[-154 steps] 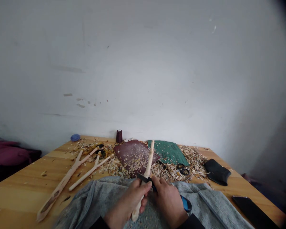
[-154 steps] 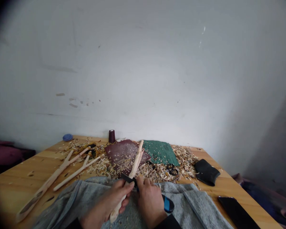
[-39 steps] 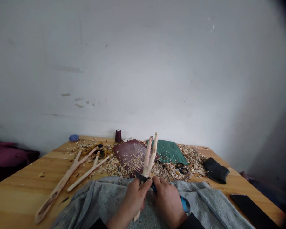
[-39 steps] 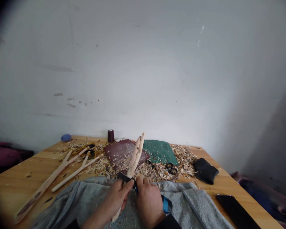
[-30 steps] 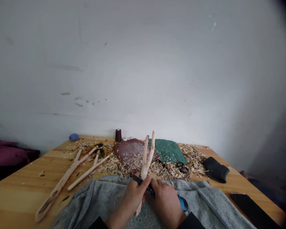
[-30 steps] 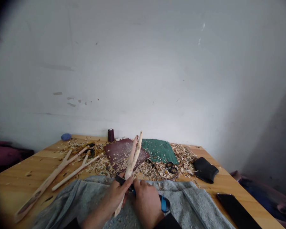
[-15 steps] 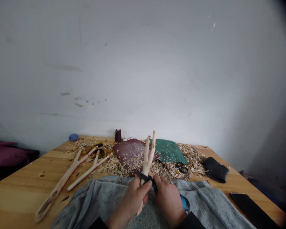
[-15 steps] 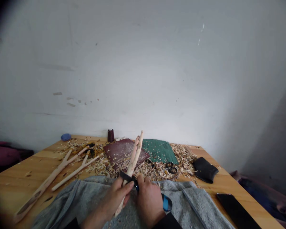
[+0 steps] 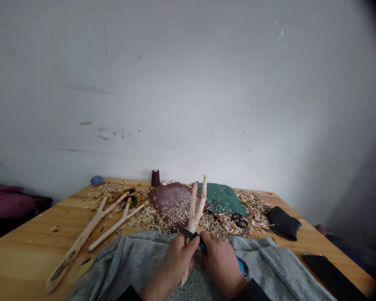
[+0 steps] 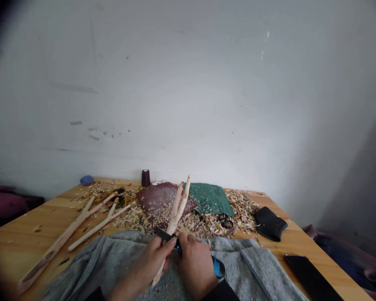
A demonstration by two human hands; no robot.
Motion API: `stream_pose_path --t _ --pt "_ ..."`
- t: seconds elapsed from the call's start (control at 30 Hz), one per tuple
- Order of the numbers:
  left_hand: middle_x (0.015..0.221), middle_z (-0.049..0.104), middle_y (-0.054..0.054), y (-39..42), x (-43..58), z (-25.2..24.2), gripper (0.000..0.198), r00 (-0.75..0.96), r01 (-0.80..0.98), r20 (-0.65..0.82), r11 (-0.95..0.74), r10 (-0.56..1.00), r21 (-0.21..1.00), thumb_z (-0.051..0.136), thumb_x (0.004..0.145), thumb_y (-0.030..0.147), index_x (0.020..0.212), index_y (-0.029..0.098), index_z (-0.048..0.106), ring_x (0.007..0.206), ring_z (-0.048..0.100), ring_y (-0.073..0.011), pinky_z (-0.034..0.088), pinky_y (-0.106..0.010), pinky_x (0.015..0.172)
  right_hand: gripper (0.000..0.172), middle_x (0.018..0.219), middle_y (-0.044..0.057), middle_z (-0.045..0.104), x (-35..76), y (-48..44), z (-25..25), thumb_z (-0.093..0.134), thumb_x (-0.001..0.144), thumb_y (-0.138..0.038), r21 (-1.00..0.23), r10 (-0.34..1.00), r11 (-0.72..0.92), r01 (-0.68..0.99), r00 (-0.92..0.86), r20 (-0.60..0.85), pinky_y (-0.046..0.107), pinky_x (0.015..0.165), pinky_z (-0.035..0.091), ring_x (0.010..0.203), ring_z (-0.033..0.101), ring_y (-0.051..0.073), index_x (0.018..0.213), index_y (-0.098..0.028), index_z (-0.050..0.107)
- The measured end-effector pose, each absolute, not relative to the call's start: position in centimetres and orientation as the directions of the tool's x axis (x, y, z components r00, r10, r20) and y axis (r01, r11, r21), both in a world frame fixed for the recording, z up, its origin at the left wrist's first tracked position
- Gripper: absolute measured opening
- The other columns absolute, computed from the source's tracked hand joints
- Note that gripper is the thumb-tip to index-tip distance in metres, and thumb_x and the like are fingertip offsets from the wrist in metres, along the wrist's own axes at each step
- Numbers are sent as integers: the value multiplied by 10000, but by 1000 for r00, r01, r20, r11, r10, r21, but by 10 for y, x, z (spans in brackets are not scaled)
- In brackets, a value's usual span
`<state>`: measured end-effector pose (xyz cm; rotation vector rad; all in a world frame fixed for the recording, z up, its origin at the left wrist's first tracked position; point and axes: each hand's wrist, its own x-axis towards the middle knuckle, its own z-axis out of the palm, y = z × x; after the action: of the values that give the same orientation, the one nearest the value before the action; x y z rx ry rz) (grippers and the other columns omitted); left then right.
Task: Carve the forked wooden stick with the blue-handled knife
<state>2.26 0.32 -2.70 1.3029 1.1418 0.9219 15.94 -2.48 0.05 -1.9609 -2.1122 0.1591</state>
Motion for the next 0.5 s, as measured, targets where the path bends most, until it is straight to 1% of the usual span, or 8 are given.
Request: stream_pose_path --t 0.07,0.13,0.37,0.5 --pt "450 377 113 2 22 -26 368 225 104 -105 83 969 991 598 809 598 788 251 476 397 353 -86 270 -217 436 267 1032 51 728 157 -26 0 480 923 -101 -257 992 95 962 -70 106 248 756 433 943 707 203 1104 -225 631" --pt "450 387 108 1 22 -26 379 222 104 -105 83 969 991 597 812 604 761 253 463 399 365 -88 270 -217 438 253 1026 49 726 155 -28 1 474 934 -108 -260 992 93 961 -65 112 247 753 431 942 707 203 1090 -226 633" --pt "459 379 115 5 24 -33 423 192 130 -115 91 975 987 588 795 656 769 248 476 384 380 -88 274 -217 419 338 1052 55 711 154 -28 2 425 923 -53 -202 994 45 978 -25 103 266 721 440 919 710 213 1136 -232 618" --pt "458 377 112 4 25 -31 458 183 150 -92 65 979 987 581 787 685 753 238 488 373 370 -79 274 -213 404 375 1063 55 703 153 -28 1 390 930 -35 -161 994 28 987 -10 108 273 716 450 912 708 215 1150 -242 613"
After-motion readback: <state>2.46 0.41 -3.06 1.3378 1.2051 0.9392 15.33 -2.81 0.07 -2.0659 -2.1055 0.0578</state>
